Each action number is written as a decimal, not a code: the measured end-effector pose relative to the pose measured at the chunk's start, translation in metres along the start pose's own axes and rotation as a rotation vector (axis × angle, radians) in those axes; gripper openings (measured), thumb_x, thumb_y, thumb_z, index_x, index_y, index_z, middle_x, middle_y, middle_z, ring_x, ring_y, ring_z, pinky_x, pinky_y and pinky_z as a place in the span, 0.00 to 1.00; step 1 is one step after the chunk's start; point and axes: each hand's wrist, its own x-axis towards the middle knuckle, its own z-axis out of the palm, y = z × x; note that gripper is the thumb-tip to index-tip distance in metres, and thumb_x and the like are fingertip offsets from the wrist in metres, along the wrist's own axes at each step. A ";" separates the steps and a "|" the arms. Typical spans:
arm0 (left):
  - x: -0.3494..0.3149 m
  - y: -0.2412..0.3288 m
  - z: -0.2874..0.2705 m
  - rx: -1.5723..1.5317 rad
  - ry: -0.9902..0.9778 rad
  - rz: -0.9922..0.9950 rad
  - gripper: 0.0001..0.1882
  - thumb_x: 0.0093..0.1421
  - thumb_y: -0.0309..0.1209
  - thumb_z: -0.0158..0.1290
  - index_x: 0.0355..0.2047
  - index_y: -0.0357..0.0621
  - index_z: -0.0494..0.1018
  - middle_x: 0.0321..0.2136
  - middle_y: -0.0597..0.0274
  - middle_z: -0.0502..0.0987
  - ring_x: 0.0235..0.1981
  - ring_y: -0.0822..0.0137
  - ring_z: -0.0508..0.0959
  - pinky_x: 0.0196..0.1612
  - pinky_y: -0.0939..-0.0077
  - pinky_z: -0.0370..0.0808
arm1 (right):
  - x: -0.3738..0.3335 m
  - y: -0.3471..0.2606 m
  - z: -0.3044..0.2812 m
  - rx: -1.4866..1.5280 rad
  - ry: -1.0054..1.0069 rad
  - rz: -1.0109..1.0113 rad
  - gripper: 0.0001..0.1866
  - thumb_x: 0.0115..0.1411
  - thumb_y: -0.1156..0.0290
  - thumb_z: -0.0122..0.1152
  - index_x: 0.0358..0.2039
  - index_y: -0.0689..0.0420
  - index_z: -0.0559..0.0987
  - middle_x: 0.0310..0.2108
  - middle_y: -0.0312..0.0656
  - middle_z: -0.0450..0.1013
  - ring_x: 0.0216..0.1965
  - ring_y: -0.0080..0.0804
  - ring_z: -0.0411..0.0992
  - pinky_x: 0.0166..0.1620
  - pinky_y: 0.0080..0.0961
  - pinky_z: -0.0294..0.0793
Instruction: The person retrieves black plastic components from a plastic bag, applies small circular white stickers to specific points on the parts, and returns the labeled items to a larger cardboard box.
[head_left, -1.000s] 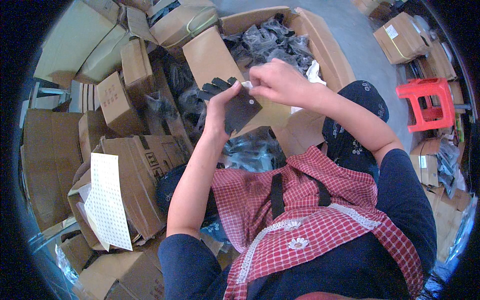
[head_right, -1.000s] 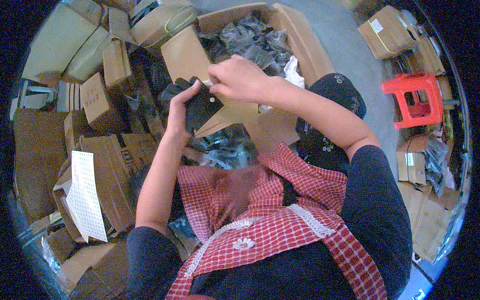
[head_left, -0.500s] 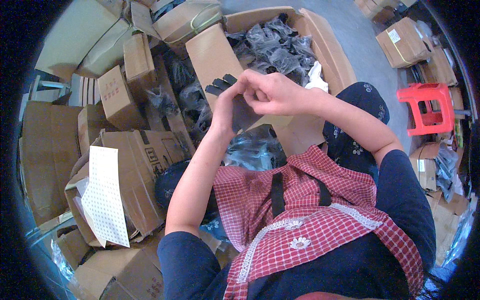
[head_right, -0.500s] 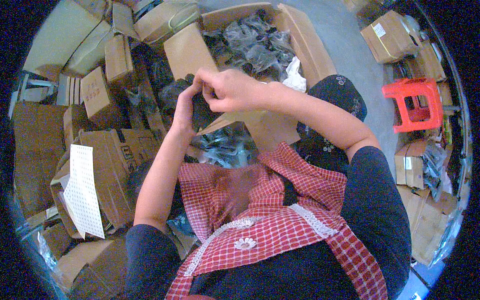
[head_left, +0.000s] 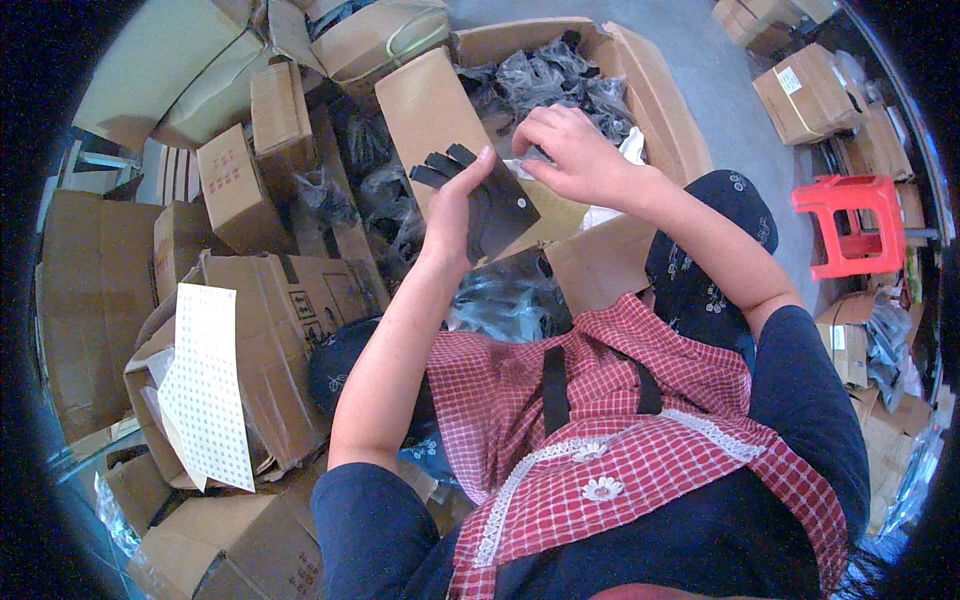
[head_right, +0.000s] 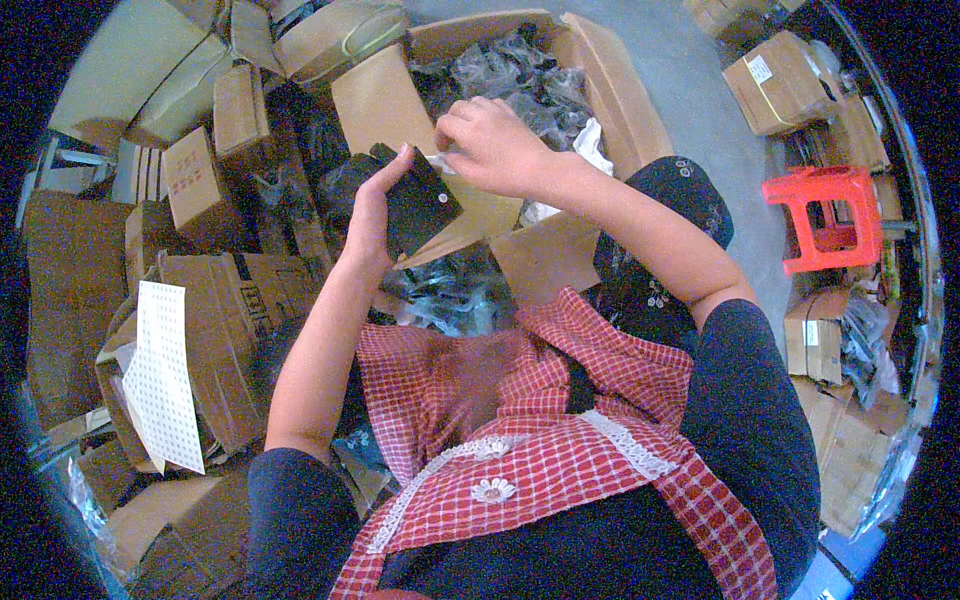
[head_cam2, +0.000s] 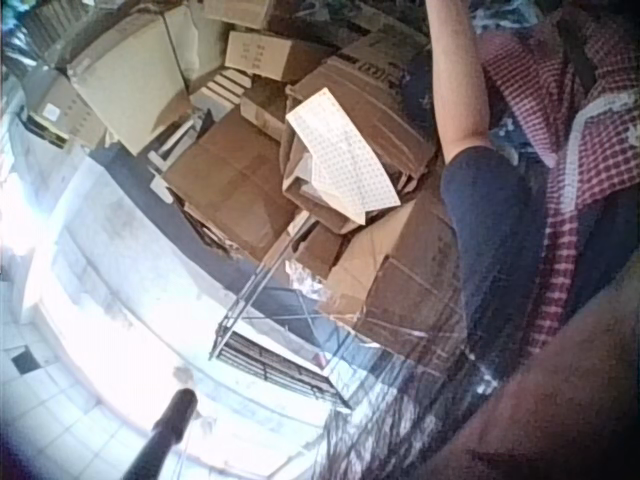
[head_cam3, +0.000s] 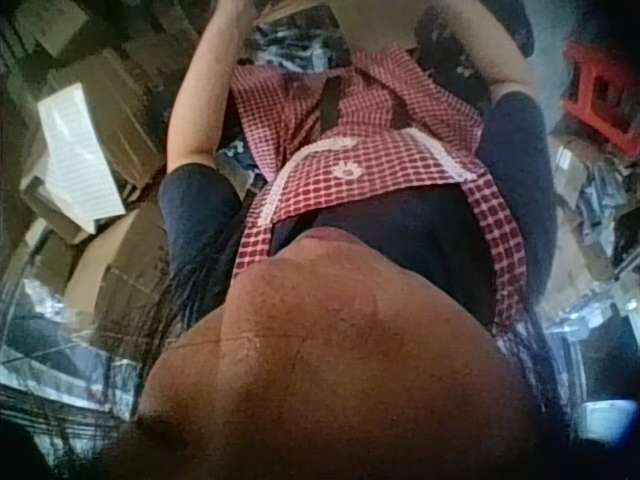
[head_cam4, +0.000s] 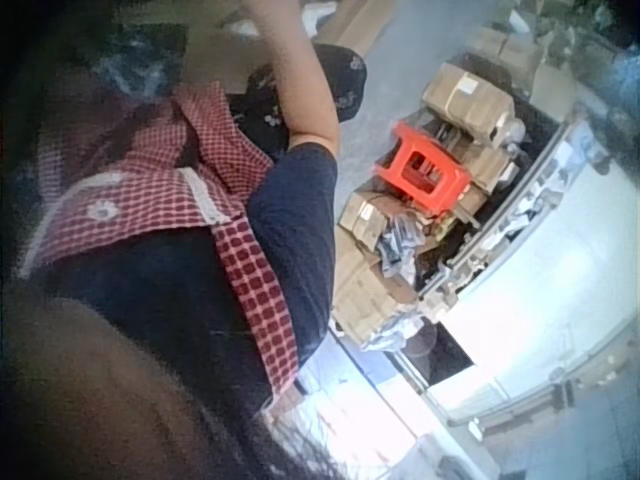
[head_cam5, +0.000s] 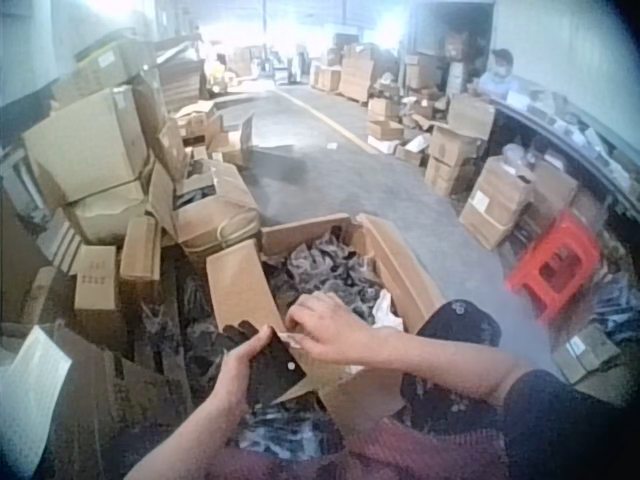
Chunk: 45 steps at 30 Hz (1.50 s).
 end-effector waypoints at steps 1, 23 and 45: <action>0.000 0.000 0.000 0.011 0.001 0.004 0.15 0.61 0.44 0.55 0.34 0.44 0.74 0.27 0.61 0.78 0.25 0.64 0.79 0.33 0.68 0.79 | 0.000 0.000 0.000 -0.012 0.003 -0.004 0.07 0.52 0.72 0.59 0.32 0.57 0.74 0.35 0.44 0.71 0.42 0.45 0.69 0.48 0.41 0.66; -0.006 0.003 0.004 -0.173 -0.167 -0.046 0.15 0.66 0.44 0.48 0.43 0.47 0.72 0.34 0.60 0.78 0.31 0.64 0.81 0.35 0.68 0.82 | 0.003 -0.019 0.005 0.131 -0.012 -0.194 0.06 0.54 0.66 0.60 0.27 0.54 0.75 0.61 0.45 0.61 0.66 0.50 0.49 0.66 0.50 0.44; 0.005 -0.004 -0.003 -0.090 -0.018 -0.027 0.16 0.64 0.45 0.51 0.37 0.44 0.73 0.28 0.57 0.78 0.26 0.62 0.81 0.32 0.67 0.82 | 0.004 0.009 -0.001 0.395 -0.071 0.210 0.21 0.49 0.61 0.69 0.40 0.56 0.75 0.41 0.43 0.74 0.46 0.40 0.71 0.52 0.35 0.68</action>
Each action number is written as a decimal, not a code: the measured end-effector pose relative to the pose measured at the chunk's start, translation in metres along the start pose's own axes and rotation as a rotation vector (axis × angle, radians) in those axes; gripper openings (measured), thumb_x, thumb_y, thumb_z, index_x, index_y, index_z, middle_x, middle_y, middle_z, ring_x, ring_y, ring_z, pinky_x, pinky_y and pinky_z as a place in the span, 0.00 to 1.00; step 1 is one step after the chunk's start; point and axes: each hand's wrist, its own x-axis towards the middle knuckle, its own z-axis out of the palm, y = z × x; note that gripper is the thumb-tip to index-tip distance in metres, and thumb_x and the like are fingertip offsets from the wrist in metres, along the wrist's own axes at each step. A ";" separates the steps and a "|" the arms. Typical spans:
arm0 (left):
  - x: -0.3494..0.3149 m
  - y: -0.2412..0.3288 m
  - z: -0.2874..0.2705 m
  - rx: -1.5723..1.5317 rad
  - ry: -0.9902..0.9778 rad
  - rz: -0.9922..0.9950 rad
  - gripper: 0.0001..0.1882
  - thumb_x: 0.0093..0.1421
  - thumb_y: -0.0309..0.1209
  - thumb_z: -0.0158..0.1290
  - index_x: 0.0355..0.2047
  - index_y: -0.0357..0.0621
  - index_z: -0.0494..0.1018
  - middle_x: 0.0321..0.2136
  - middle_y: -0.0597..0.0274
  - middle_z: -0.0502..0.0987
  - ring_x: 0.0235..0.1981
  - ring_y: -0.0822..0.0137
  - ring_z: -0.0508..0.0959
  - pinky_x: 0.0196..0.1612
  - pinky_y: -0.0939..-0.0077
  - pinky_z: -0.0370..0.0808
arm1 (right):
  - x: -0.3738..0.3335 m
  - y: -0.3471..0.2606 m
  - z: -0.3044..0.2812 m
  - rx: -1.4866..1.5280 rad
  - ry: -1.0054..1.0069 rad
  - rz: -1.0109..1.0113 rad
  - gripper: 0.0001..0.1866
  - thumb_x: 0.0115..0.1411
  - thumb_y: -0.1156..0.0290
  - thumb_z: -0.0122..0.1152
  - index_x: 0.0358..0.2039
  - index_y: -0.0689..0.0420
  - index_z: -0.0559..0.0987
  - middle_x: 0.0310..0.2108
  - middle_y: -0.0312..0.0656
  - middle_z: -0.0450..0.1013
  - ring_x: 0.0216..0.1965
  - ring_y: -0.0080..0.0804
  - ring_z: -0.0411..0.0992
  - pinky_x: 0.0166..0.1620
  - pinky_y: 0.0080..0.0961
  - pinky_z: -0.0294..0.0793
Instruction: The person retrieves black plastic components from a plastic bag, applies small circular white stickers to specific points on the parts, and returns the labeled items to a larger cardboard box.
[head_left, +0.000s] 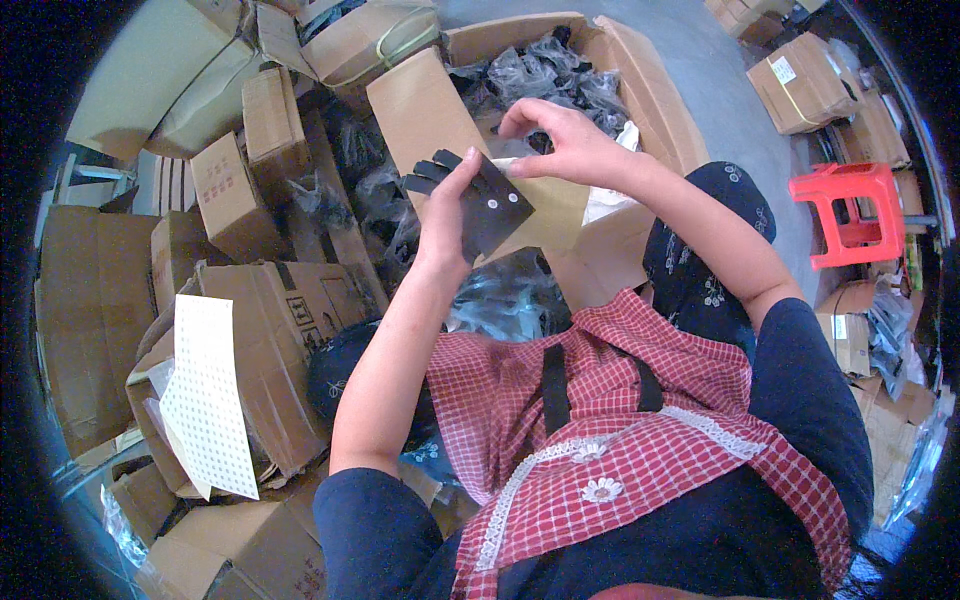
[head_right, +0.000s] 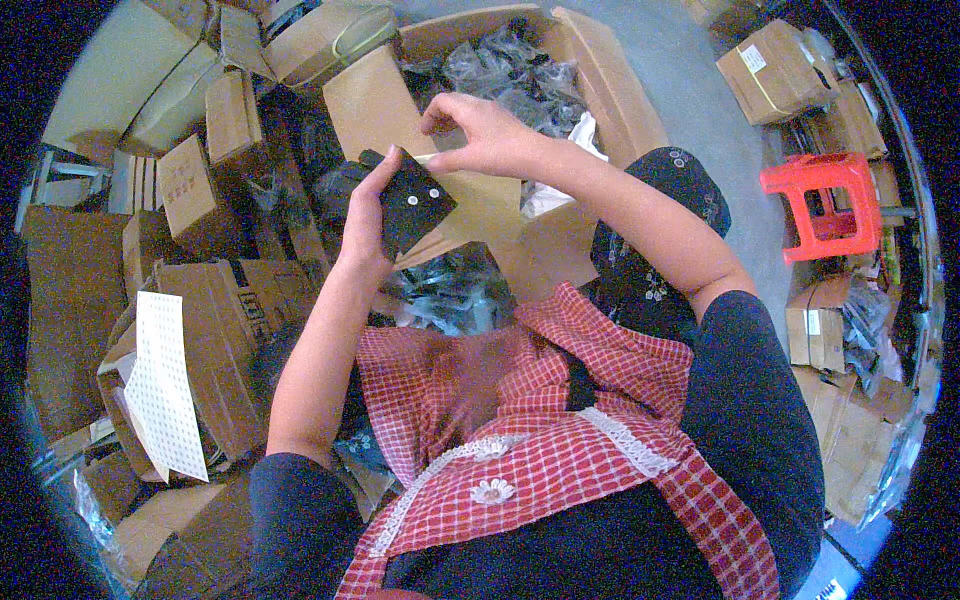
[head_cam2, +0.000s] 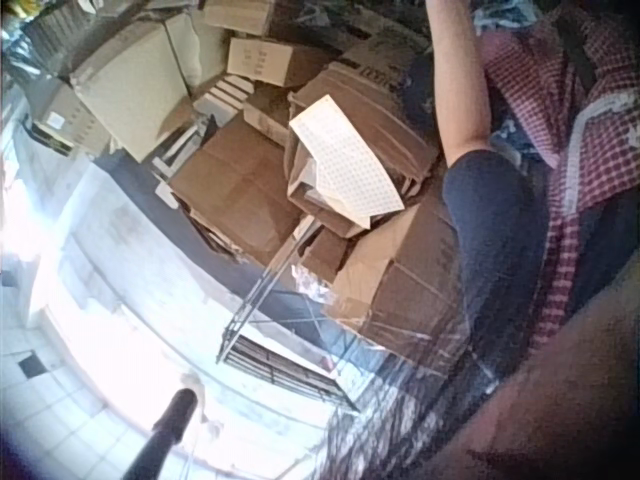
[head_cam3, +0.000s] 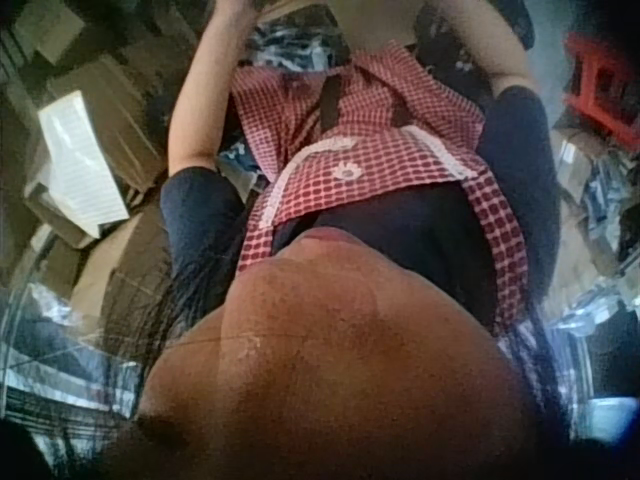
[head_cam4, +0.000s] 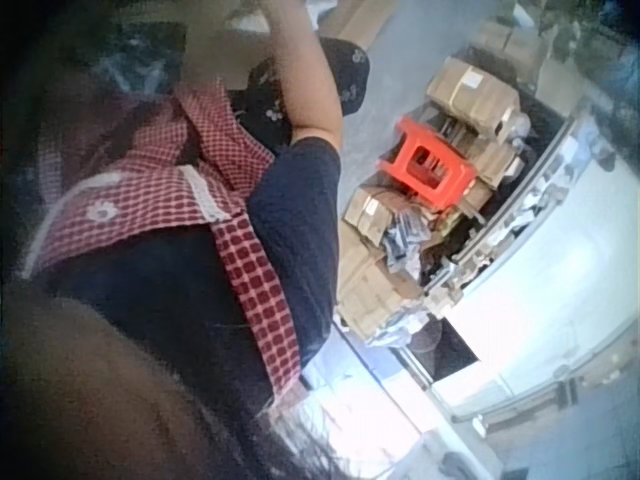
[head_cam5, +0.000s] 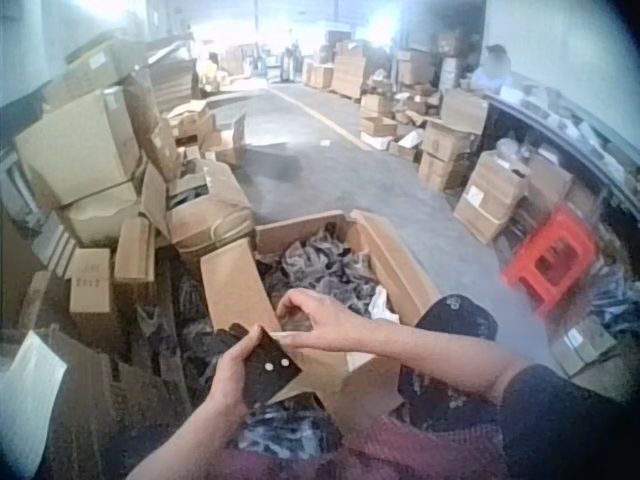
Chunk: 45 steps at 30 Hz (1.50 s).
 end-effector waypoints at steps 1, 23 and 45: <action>-0.001 0.000 0.000 0.044 0.034 0.019 0.17 0.64 0.45 0.52 0.35 0.42 0.73 0.27 0.57 0.79 0.25 0.62 0.81 0.32 0.68 0.82 | 0.001 0.006 -0.002 -0.066 -0.035 -0.001 0.19 0.49 0.62 0.68 0.39 0.56 0.75 0.39 0.43 0.74 0.45 0.40 0.71 0.50 0.35 0.69; 0.001 0.007 -0.006 0.004 0.038 -0.028 0.15 0.63 0.44 0.53 0.40 0.46 0.73 0.32 0.62 0.77 0.31 0.65 0.79 0.37 0.67 0.78 | -0.006 -0.010 0.015 -0.789 0.222 -0.465 0.14 0.44 0.73 0.59 0.34 0.58 0.76 0.34 0.43 0.72 0.42 0.42 0.70 0.55 0.39 0.65; 0.001 0.010 -0.013 -0.052 0.076 -0.073 0.14 0.64 0.48 0.50 0.37 0.53 0.73 0.29 0.65 0.80 0.29 0.64 0.80 0.30 0.65 0.78 | -0.014 -0.016 0.016 -0.933 0.210 -0.659 0.08 0.49 0.67 0.55 0.31 0.53 0.76 0.32 0.35 0.71 0.44 0.31 0.70 0.58 0.34 0.60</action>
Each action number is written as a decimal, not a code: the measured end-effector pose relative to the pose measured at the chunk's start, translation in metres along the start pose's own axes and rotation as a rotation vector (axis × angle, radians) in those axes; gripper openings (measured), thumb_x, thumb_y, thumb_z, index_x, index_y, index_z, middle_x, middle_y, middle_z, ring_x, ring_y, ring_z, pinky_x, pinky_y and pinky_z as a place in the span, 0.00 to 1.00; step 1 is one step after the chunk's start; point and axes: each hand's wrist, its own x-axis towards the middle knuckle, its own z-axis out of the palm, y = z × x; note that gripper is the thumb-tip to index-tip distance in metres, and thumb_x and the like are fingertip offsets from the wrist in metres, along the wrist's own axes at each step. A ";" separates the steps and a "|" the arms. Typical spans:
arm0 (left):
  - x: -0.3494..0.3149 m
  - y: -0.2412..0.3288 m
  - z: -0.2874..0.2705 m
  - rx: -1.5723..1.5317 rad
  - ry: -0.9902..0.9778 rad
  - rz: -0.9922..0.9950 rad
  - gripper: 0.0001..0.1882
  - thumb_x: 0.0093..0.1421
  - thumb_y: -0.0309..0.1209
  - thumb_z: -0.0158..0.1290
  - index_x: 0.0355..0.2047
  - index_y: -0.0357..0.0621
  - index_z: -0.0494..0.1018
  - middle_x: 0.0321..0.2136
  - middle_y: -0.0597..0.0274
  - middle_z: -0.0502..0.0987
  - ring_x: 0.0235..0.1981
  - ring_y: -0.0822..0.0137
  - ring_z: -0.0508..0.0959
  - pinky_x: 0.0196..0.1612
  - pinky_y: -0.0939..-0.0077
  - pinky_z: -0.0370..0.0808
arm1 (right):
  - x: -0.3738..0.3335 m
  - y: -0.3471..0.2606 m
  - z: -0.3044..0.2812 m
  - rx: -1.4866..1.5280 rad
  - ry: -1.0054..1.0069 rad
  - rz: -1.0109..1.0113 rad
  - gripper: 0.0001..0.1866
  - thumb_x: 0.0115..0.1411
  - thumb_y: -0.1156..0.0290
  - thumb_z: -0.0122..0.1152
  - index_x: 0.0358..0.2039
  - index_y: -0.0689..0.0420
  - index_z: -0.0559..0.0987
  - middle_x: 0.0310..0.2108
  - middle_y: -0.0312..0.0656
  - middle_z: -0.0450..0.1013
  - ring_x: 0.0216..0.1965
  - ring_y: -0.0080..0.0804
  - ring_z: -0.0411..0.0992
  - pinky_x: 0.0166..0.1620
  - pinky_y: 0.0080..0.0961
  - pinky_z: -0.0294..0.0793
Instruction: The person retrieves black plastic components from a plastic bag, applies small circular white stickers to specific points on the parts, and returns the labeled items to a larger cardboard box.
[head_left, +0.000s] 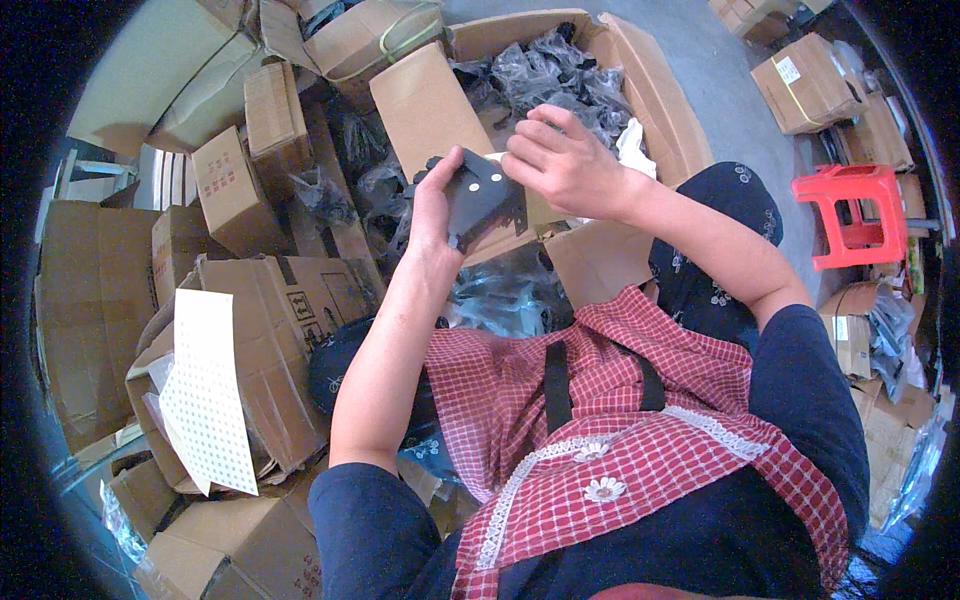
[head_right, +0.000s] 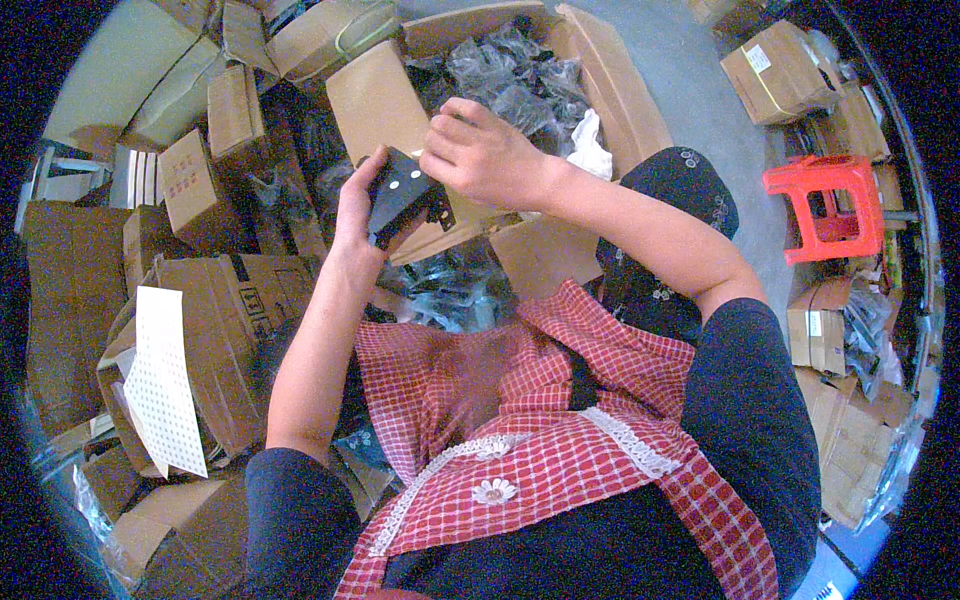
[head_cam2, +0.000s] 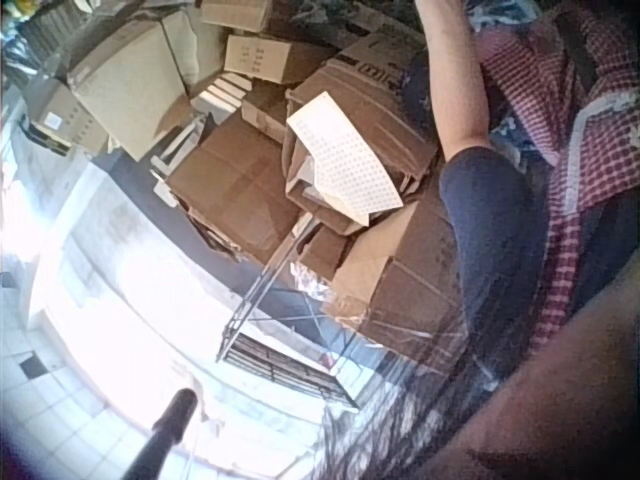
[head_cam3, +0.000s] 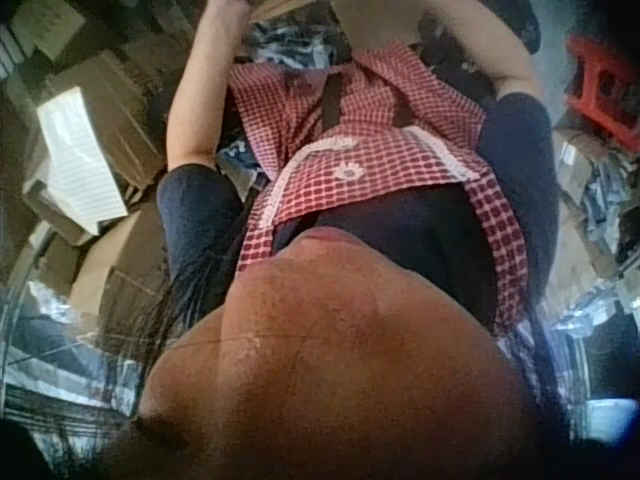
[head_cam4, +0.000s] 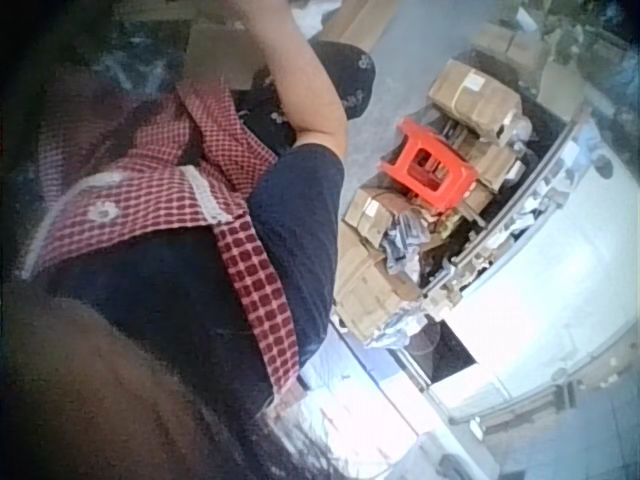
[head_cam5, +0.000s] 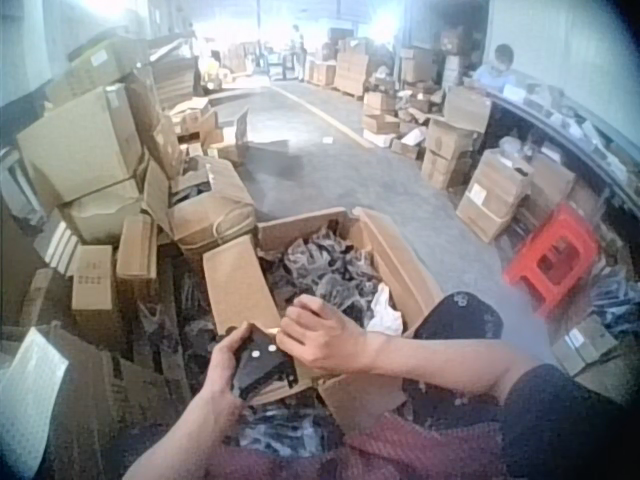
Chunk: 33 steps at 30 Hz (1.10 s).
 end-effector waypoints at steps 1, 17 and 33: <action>0.000 0.000 -0.001 0.005 0.009 0.002 0.14 0.63 0.48 0.50 0.37 0.53 0.73 0.29 0.65 0.80 0.29 0.64 0.80 0.31 0.64 0.78 | 0.000 0.000 0.000 0.001 0.008 -0.011 0.08 0.49 0.67 0.55 0.31 0.53 0.76 0.32 0.35 0.71 0.44 0.31 0.69 0.58 0.34 0.60; -0.002 -0.001 0.001 0.010 -0.027 0.006 0.17 0.64 0.47 0.49 0.38 0.47 0.75 0.31 0.61 0.80 0.30 0.63 0.81 0.34 0.65 0.79 | -0.009 0.020 -0.012 0.344 0.010 -0.064 0.13 0.40 0.70 0.61 0.30 0.55 0.77 0.32 0.37 0.72 0.43 0.35 0.69 0.56 0.36 0.62; 0.002 -0.025 0.005 0.016 -0.246 -0.118 0.22 0.68 0.49 0.43 0.44 0.41 0.71 0.33 0.53 0.77 0.32 0.60 0.79 0.35 0.63 0.79 | 0.009 -0.004 -0.011 1.723 -0.494 0.814 0.09 0.59 0.67 0.62 0.34 0.59 0.76 0.28 0.29 0.71 0.29 0.16 0.68 0.32 0.17 0.69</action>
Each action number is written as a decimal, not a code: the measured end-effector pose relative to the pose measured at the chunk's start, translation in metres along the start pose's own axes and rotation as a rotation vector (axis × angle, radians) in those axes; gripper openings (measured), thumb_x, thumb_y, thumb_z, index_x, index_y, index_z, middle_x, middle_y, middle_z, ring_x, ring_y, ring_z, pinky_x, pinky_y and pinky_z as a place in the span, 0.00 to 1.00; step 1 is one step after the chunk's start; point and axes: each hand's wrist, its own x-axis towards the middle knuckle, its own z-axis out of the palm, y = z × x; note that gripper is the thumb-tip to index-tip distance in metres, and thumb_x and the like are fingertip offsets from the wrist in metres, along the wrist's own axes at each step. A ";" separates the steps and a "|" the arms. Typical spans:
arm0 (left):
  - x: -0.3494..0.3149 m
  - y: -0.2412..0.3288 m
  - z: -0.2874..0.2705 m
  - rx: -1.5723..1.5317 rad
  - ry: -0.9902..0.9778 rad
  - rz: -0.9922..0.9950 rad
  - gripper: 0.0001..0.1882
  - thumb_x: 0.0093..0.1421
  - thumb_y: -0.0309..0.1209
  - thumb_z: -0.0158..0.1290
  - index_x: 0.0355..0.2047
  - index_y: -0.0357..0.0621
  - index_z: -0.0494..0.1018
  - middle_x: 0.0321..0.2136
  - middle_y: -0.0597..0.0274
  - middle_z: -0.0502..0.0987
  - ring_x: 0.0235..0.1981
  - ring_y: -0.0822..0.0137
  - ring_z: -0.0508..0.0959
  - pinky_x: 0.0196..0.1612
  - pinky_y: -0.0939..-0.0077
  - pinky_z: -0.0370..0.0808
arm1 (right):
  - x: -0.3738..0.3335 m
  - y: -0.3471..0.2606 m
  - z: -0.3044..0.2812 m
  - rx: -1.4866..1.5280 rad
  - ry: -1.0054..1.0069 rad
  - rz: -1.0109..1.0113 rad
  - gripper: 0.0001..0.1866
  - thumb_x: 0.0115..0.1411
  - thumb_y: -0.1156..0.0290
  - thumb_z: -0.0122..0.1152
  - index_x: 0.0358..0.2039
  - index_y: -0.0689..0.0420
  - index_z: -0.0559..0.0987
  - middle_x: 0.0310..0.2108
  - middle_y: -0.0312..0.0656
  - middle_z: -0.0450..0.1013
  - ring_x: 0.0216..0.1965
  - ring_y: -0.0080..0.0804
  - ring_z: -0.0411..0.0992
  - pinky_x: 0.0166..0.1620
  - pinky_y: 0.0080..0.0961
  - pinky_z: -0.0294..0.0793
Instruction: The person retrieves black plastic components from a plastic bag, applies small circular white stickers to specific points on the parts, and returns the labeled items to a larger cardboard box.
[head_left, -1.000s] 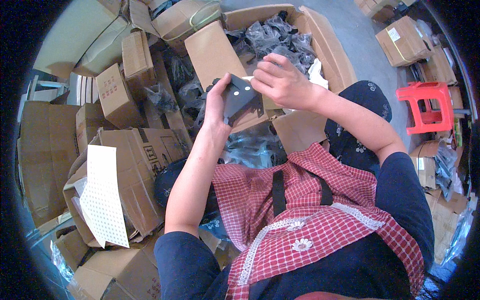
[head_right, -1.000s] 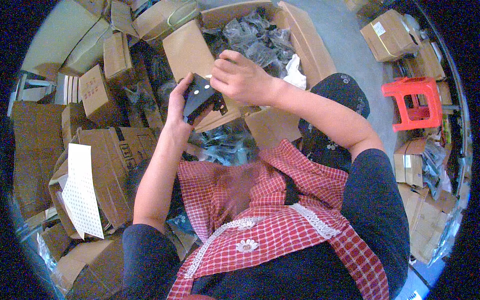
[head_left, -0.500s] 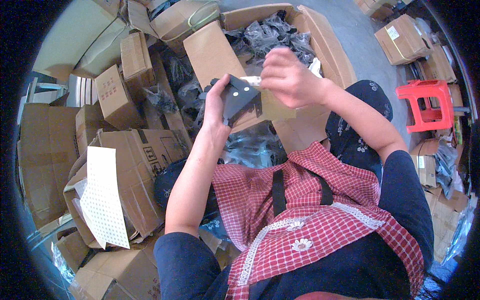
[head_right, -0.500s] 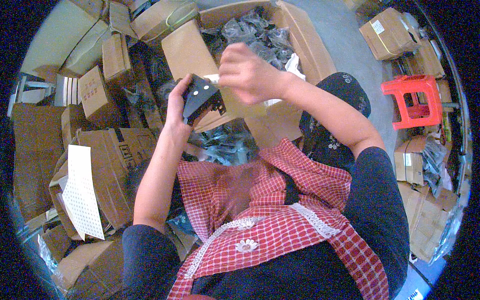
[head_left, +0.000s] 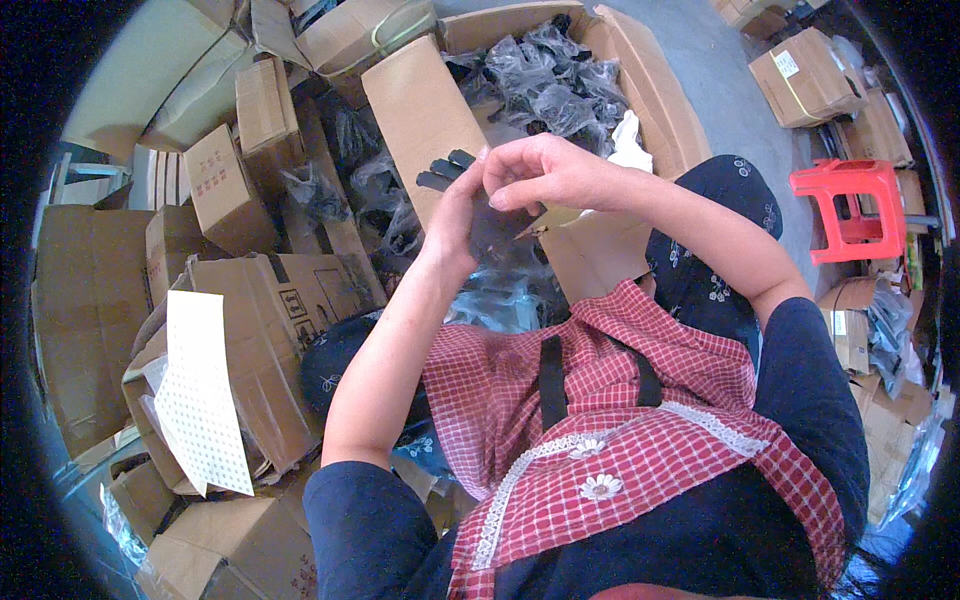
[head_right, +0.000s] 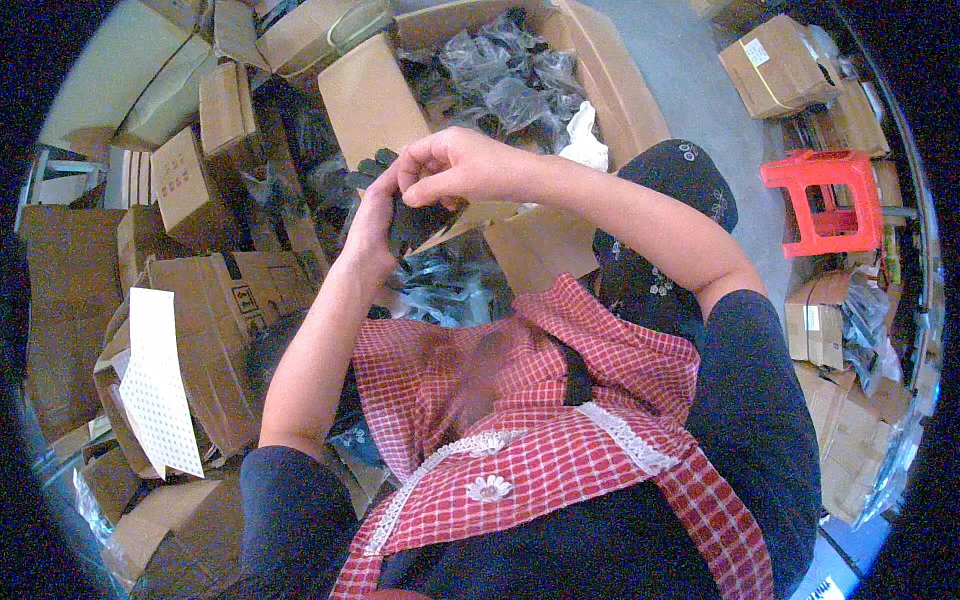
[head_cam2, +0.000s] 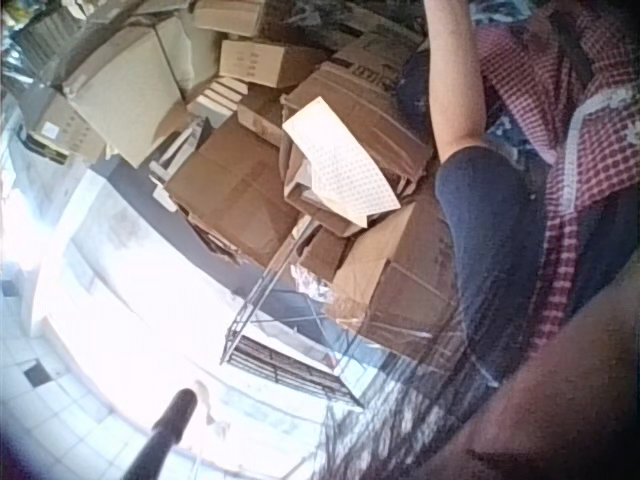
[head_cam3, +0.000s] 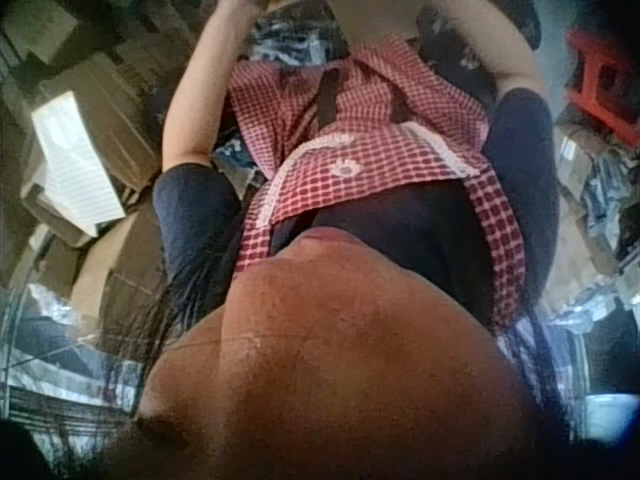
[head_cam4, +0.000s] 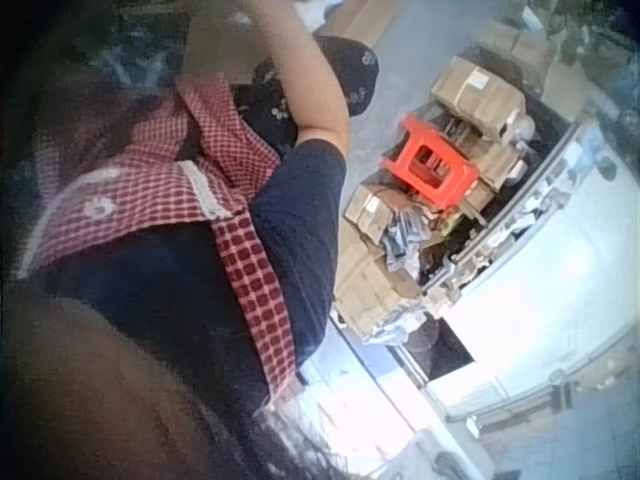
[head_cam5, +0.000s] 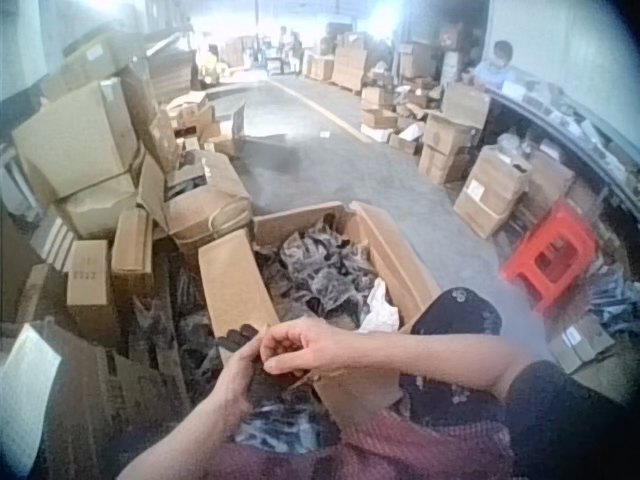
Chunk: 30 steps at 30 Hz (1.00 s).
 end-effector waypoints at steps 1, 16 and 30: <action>0.001 0.000 -0.002 0.044 0.026 -0.019 0.24 0.69 0.50 0.41 0.45 0.41 0.71 0.31 0.55 0.77 0.31 0.61 0.78 0.35 0.64 0.79 | 0.001 0.002 0.002 -0.019 0.004 0.020 0.08 0.59 0.67 0.61 0.34 0.58 0.76 0.27 0.29 0.71 0.29 0.16 0.67 0.32 0.17 0.69; -0.024 0.005 0.016 0.192 0.026 -0.004 0.28 0.67 0.55 0.42 0.48 0.41 0.70 0.39 0.53 0.78 0.38 0.61 0.81 0.42 0.66 0.80 | -0.005 0.002 -0.015 0.026 -0.025 0.113 0.09 0.57 0.68 0.59 0.34 0.60 0.78 0.28 0.32 0.73 0.27 0.17 0.69 0.27 0.17 0.71; -0.030 0.014 0.012 -0.045 0.124 0.094 0.17 0.63 0.44 0.52 0.44 0.45 0.72 0.34 0.59 0.80 0.29 0.64 0.81 0.34 0.69 0.82 | -0.019 -0.029 0.003 0.134 0.069 -0.110 0.08 0.59 0.69 0.60 0.36 0.59 0.75 0.34 0.33 0.72 0.38 0.21 0.69 0.44 0.22 0.70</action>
